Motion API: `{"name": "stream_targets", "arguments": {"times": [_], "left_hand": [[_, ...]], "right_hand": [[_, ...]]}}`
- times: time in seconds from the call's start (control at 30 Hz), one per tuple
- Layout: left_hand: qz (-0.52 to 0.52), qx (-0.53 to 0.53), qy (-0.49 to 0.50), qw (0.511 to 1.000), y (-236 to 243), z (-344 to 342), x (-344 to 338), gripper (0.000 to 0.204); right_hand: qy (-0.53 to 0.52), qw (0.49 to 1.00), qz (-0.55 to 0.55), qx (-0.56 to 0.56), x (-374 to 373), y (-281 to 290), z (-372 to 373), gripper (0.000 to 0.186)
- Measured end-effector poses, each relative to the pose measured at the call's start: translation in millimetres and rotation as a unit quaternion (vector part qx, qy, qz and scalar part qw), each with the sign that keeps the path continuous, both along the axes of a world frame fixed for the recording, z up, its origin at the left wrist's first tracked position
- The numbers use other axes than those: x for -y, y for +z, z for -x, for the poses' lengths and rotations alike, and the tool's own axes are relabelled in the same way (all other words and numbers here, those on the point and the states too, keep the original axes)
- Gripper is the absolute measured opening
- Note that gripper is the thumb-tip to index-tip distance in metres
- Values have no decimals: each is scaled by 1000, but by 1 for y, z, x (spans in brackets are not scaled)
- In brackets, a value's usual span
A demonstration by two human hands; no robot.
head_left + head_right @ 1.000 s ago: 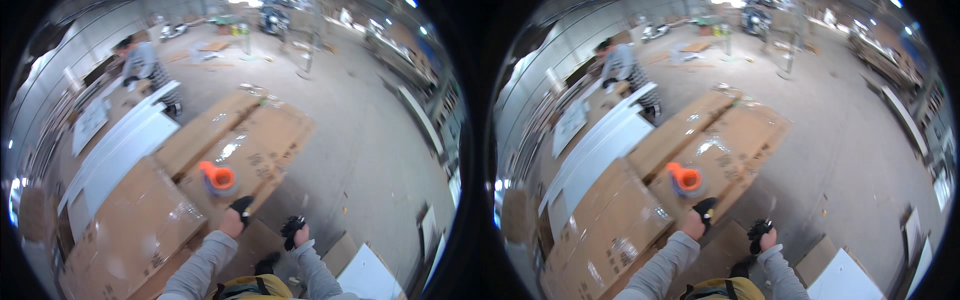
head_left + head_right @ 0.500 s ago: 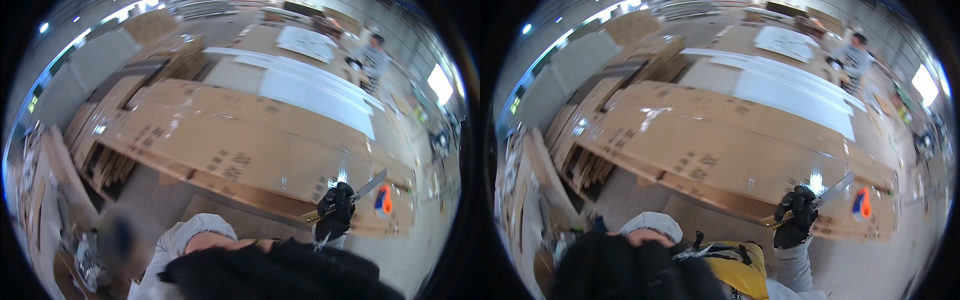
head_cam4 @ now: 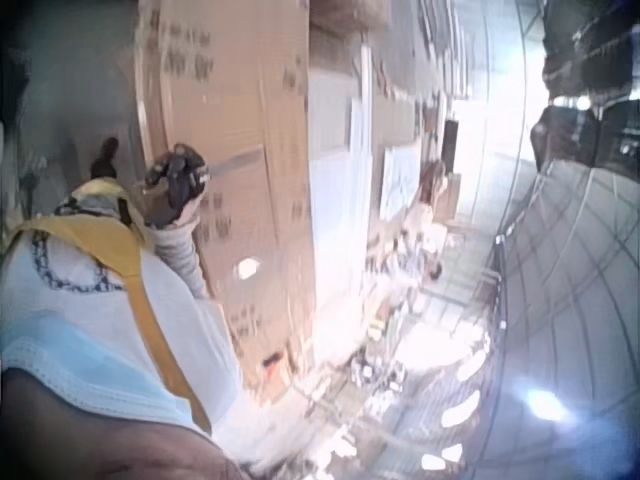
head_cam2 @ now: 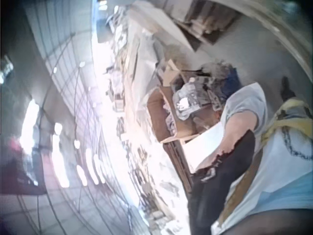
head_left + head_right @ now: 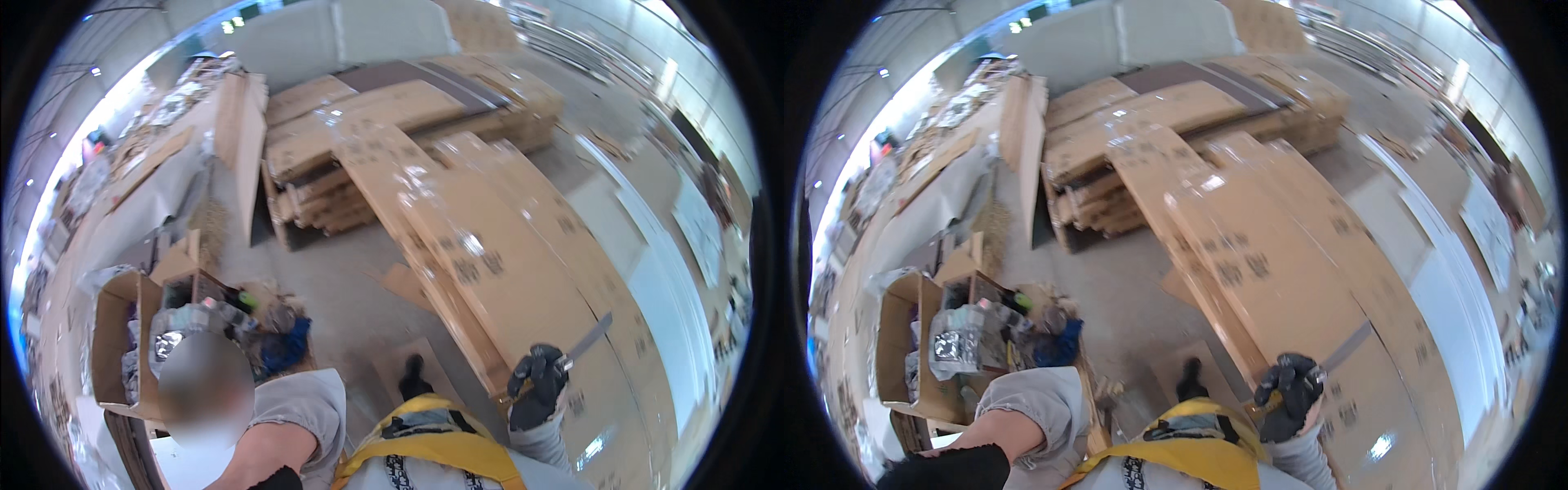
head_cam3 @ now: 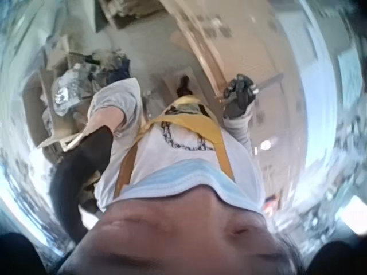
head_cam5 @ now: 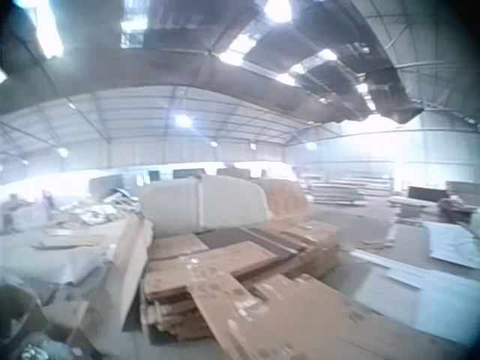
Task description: The person removes a white panel from a cardboard box, wipes its surface with a cloth, and places it on a workbench. The person then picks up another white panel and wipes it with the cloth as well.
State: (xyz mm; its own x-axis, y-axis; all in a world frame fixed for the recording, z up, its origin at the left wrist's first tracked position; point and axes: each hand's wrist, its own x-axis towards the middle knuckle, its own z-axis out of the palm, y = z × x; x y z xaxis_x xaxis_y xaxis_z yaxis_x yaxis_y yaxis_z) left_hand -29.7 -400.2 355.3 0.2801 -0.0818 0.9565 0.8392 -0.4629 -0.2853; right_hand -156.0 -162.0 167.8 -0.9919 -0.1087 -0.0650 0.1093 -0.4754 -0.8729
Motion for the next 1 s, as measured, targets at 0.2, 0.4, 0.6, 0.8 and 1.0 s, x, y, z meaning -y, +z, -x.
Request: {"name": "stream_targets", "arguments": {"times": [0.2,0.4,0.6,0.8,1.0], "left_hand": [[306,94,-106,942,-24,108,147,30],[-15,474,64,878,-96,97,241,36],[-445,720,213,489,-145,88,299,38],[-265,801,189,503,-241,154,442,62],[-157,869,421,209,-250,141,507,53]], "right_hand": [[50,999,16,-4,137,-8,129,22],[289,954,-55,57,317,-3,250,19],[432,896,-95,-39,533,-63,363,47],[442,856,-207,-170,719,-92,380,20],[444,870,-192,-88,861,-195,433,20]]}}
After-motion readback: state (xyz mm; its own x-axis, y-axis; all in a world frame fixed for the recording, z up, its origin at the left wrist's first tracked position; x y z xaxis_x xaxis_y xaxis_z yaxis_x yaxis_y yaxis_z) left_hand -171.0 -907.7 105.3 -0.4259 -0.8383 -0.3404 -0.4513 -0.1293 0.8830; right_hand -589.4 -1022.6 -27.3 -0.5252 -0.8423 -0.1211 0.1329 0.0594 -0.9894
